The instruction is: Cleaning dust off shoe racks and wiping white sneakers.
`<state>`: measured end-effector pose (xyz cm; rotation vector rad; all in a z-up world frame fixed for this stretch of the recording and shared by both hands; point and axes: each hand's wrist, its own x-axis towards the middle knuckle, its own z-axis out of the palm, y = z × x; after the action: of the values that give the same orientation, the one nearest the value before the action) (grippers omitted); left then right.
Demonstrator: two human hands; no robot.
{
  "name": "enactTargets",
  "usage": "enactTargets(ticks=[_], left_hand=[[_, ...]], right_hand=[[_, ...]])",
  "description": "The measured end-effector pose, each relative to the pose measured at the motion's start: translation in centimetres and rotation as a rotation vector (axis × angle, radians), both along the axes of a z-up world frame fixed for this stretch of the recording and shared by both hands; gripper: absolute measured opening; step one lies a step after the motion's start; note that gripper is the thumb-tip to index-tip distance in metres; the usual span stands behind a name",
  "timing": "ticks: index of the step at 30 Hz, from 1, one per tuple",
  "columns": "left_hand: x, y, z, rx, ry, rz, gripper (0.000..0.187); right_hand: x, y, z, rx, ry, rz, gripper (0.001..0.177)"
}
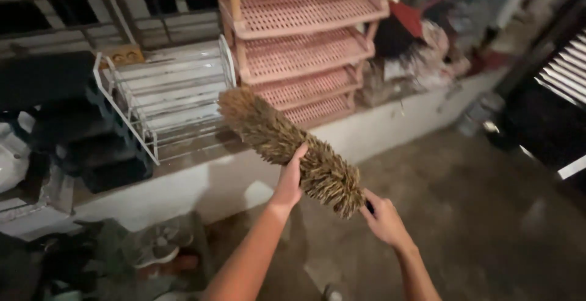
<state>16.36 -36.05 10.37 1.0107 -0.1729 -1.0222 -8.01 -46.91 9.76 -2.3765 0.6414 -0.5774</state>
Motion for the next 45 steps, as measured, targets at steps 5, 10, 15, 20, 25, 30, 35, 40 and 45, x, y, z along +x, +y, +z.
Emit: enactTargets(ticks=[5, 10, 15, 20, 25, 30, 35, 40, 45], left_hand=[[7.4, -9.1, 0.3, -0.06, -0.162, 0.109, 0.089], [14.7, -13.4, 8.0, 0.197, -0.451, 0.187, 0.091], [22.1, -17.8, 15.2, 0.211, -1.183, 0.227, 0.083], [29.5, -20.9, 20.5, 0.452, -1.91, 0.563, 0.076], [31.6, -23.6, 22.4, 0.706, -2.151, 0.777, 0.092], [31.6, -25.2, 21.0, 0.8, -2.145, 0.751, 0.093], [32.0, -31.8, 19.8, 0.706, -2.207, 0.596, 0.085], [30.6, -38.3, 18.8, 0.826, -2.249, 0.316, 0.071], [27.6, -36.5, 22.9, 0.784, -2.177, 0.414, 0.087]], right_hand=[[8.1, -9.8, 3.0, -0.009, 0.0, 0.074, 0.039], [17.2, -18.7, 6.3, -0.082, -0.108, 0.185, 0.038], [27.1, -23.7, 15.5, -0.189, -0.271, 0.058, 0.043], [39.1, -29.2, 19.0, -0.476, -0.4, -0.004, 0.019], [42.0, -27.9, 26.0, -0.49, -0.153, 0.069, 0.033], [39.0, -40.9, 26.9, -0.391, -0.013, -0.34, 0.027], [38.7, -43.9, 27.1, -0.291, 0.013, -0.381, 0.029], [38.2, -43.8, 27.7, -0.666, -0.079, -0.093, 0.024], [36.5, -52.7, 27.9, -0.397, -0.029, -0.375, 0.022]])
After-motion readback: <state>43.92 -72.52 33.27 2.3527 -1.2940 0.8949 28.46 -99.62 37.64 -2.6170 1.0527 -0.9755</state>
